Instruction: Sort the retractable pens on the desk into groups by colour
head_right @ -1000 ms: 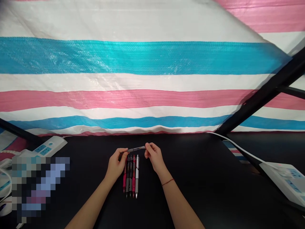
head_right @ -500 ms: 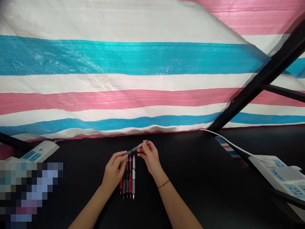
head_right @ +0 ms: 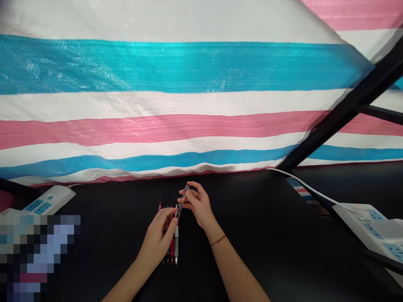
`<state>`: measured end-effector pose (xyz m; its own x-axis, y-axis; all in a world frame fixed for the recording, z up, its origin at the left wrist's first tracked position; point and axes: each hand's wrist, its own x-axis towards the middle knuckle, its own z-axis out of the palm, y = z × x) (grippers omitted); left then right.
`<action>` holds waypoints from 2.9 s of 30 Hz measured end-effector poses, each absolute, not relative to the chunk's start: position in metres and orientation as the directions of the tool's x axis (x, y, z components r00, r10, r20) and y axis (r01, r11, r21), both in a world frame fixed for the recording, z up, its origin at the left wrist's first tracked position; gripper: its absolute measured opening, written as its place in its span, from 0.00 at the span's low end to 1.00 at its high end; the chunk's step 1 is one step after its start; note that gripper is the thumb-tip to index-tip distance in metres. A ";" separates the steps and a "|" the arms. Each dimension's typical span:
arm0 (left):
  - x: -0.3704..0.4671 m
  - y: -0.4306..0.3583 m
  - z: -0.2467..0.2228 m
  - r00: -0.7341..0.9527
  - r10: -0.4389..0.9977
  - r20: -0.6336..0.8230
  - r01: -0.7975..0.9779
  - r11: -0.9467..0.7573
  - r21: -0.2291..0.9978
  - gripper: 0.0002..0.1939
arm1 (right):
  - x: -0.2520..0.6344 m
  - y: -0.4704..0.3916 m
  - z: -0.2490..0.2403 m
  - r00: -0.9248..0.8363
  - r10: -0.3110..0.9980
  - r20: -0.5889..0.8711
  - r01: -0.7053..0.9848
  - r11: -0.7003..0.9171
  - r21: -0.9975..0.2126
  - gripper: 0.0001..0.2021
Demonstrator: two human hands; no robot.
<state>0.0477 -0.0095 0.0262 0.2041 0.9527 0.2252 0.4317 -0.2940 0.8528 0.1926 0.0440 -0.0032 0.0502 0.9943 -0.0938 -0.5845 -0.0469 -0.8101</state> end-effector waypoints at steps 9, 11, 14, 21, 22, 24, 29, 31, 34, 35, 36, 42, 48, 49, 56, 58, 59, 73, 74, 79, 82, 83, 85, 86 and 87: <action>0.047 -0.004 0.021 0.187 0.980 -0.072 0.243 0.025 0.970 0.17 | 0.191 0.046 -0.007 0.027 0.990 -0.135 -0.595 -0.092 -0.798 0.21; 0.047 -0.005 0.021 0.201 0.970 -0.137 0.223 0.091 0.971 0.18 | 0.192 0.047 -0.008 0.023 0.991 -0.135 -0.598 -0.095 -0.796 0.20; 0.048 -0.005 0.022 0.236 0.952 -0.194 0.191 0.151 0.970 0.20 | 0.193 0.047 -0.008 0.023 0.992 -0.125 -0.589 -0.087 -0.804 0.21; 0.049 -0.005 0.023 0.285 0.936 -0.204 0.138 0.171 0.976 0.22 | 0.192 0.044 -0.001 0.021 0.996 -0.091 -0.553 -0.064 -0.831 0.19; 0.049 -0.006 0.023 0.289 0.935 -0.204 0.129 0.173 0.976 0.22 | 0.192 0.044 0.000 0.020 0.996 -0.092 -0.551 -0.066 -0.832 0.19; 0.050 -0.006 0.023 0.292 0.933 -0.209 0.116 0.182 0.976 0.23 | 0.192 0.044 0.001 0.010 0.996 -0.093 -0.543 -0.073 -0.836 0.18; 0.050 -0.006 0.023 0.268 0.941 -0.209 0.104 0.187 0.977 0.23 | 0.193 0.045 0.000 0.016 0.997 -0.081 -0.523 -0.060 -0.850 0.18; 0.050 -0.004 0.022 0.248 0.944 -0.217 0.097 0.199 0.975 0.23 | 0.193 0.045 -0.001 0.012 0.996 -0.085 -0.522 -0.066 -0.850 0.19; 0.050 -0.003 0.022 0.226 0.940 -0.255 0.083 0.242 0.967 0.25 | 0.192 0.045 -0.001 -0.003 0.995 -0.095 -0.523 -0.082 -0.848 0.19; 0.051 -0.003 0.022 0.227 0.936 -0.267 0.077 0.257 0.963 0.25 | 0.192 0.045 0.000 -0.003 0.995 -0.096 -0.524 -0.084 -0.848 0.19; 0.051 -0.004 0.022 0.232 0.932 -0.277 0.069 0.268 0.961 0.26 | 0.191 0.045 0.000 0.003 0.995 -0.097 -0.524 -0.081 -0.848 0.18; 0.053 -0.005 0.023 0.257 0.922 -0.291 0.057 0.286 0.957 0.28 | 0.191 0.044 0.000 0.011 0.994 -0.111 -0.510 -0.090 -0.856 0.18; 0.051 -0.003 0.020 0.265 0.917 -0.298 0.076 0.288 0.955 0.27 | 0.192 0.046 -0.003 0.010 0.994 -0.106 -0.527 -0.085 -0.846 0.20; 0.050 -0.002 0.019 0.263 0.916 -0.303 0.079 0.292 0.953 0.27 | 0.192 0.046 -0.003 0.008 0.994 -0.111 -0.526 -0.091 -0.846 0.21; 0.051 -0.004 0.020 0.258 0.911 -0.323 0.090 0.310 0.946 0.25 | 0.194 0.045 -0.003 -0.012 0.995 -0.095 -0.542 -0.086 -0.836 0.16; 0.051 -0.005 0.022 0.253 0.912 -0.323 0.085 0.312 0.946 0.25 | 0.195 0.046 -0.003 -0.040 0.994 -0.104 -0.532 -0.110 -0.839 0.17; 0.052 -0.006 0.022 0.253 0.912 -0.322 0.085 0.311 0.947 0.25 | 0.196 0.046 -0.003 -0.053 0.992 -0.111 -0.528 -0.122 -0.840 0.18; 0.053 -0.006 0.026 0.243 0.912 -0.329 0.064 0.324 0.944 0.25 | 0.198 0.049 -0.009 -0.057 0.994 -0.092 -0.546 -0.108 -0.831 0.18; 0.053 -0.005 0.026 0.244 0.913 -0.326 0.064 0.320 0.945 0.26 | 0.199 0.049 -0.010 -0.060 0.994 -0.088 -0.541 -0.107 -0.834 0.18; 0.051 -0.003 0.025 0.231 0.927 -0.296 0.081 0.285 0.955 0.23 | 0.198 0.046 -0.008 -0.070 0.995 -0.075 -0.537 -0.101 -0.837 0.18; 0.051 -0.003 0.023 0.229 0.933 -0.277 0.098 0.261 0.960 0.22 | 0.197 0.045 -0.006 -0.056 0.996 -0.072 -0.541 -0.091 -0.836 0.16; 0.051 -0.003 0.022 0.231 0.934 -0.271 0.106 0.253 0.962 0.22 | 0.197 0.046 -0.006 -0.053 0.996 -0.076 -0.540 -0.093 -0.836 0.16; 0.051 -0.003 0.021 0.233 0.940 -0.250 0.122 0.227 0.966 0.22 | 0.197 0.047 -0.006 -0.041 0.996 -0.085 -0.539 -0.094 -0.837 0.17; 0.051 -0.002 0.020 0.231 0.945 -0.231 0.128 0.206 0.970 0.22 | 0.197 0.047 -0.007 -0.033 0.996 -0.087 -0.538 -0.091 -0.838 0.19; 0.051 -0.002 0.019 0.224 0.953 -0.203 0.133 0.177 0.975 0.22 | 0.196 0.047 -0.007 -0.026 0.996 -0.088 -0.535 -0.088 -0.840 0.20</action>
<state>0.0506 -0.0023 0.0190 0.2235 0.9533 -0.2031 0.1329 0.1766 0.9753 0.1964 0.0470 -0.0070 -0.0260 0.9958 -0.0883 -0.5346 -0.0885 -0.8404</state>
